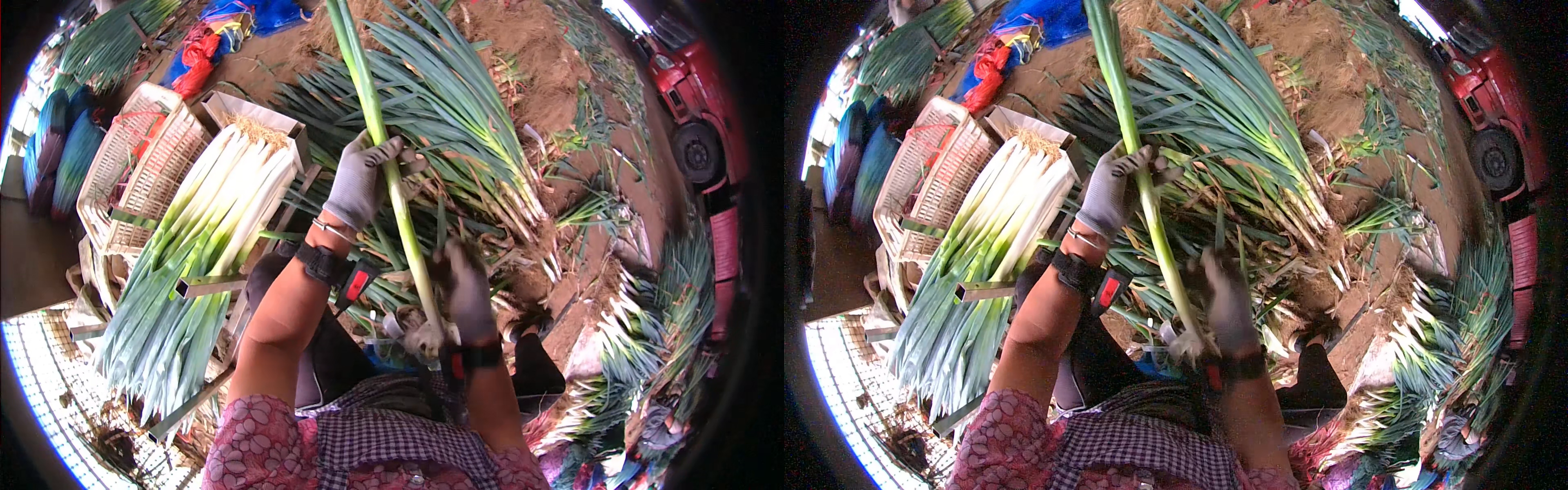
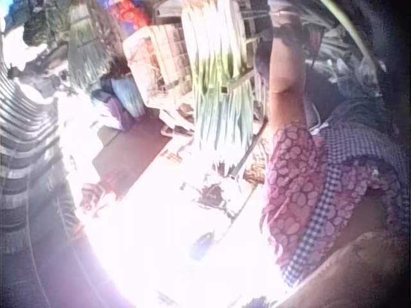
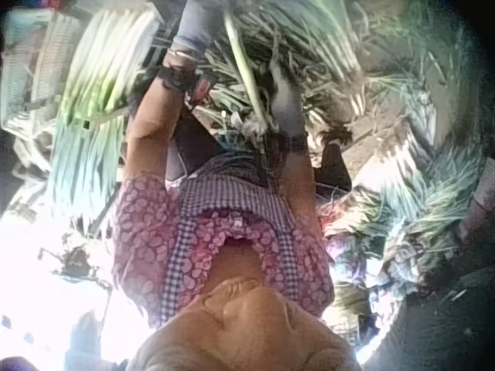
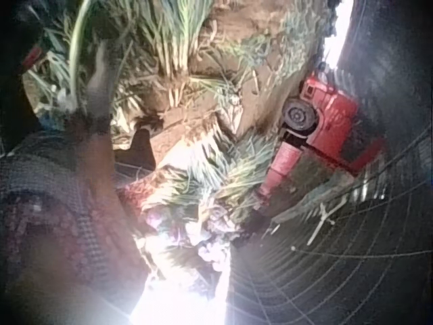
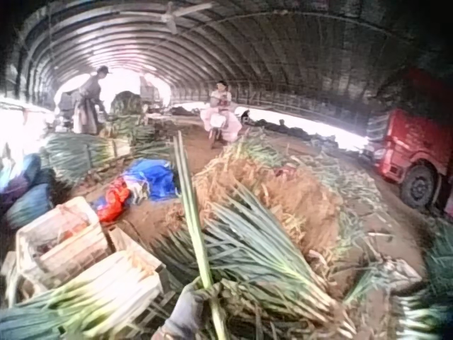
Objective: The person picks up leeks from a pile, peels away the outer layers by hand, and places the cleaned stalks into a crate.
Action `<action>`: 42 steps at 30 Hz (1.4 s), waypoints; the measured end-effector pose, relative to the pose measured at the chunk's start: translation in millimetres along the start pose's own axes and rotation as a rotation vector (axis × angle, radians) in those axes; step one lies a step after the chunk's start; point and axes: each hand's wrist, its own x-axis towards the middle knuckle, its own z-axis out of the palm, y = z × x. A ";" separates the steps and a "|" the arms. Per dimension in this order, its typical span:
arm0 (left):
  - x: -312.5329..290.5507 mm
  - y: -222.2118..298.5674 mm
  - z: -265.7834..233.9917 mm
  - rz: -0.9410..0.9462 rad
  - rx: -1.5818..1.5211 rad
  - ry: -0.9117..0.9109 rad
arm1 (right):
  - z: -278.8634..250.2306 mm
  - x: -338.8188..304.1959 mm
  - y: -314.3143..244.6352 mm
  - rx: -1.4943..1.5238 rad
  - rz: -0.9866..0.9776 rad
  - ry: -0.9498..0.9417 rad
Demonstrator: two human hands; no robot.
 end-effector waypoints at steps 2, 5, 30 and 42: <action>4.3 1.9 -0.2 0.072 0.069 0.054 | -19.8 -40.0 31.6 -0.087 0.058 -0.209; 10.6 -7.1 -3.6 0.049 -0.002 0.132 | -20.0 -60.0 52.3 -0.255 -0.004 -0.370; 58.4 -87.2 -85.1 0.002 0.236 0.624 | -41.5 -88.0 73.8 -1.085 -0.466 -0.204; 6.9 -51.8 20.9 0.164 0.268 0.184 | -183.2 64.3 151.0 -0.849 -0.034 0.243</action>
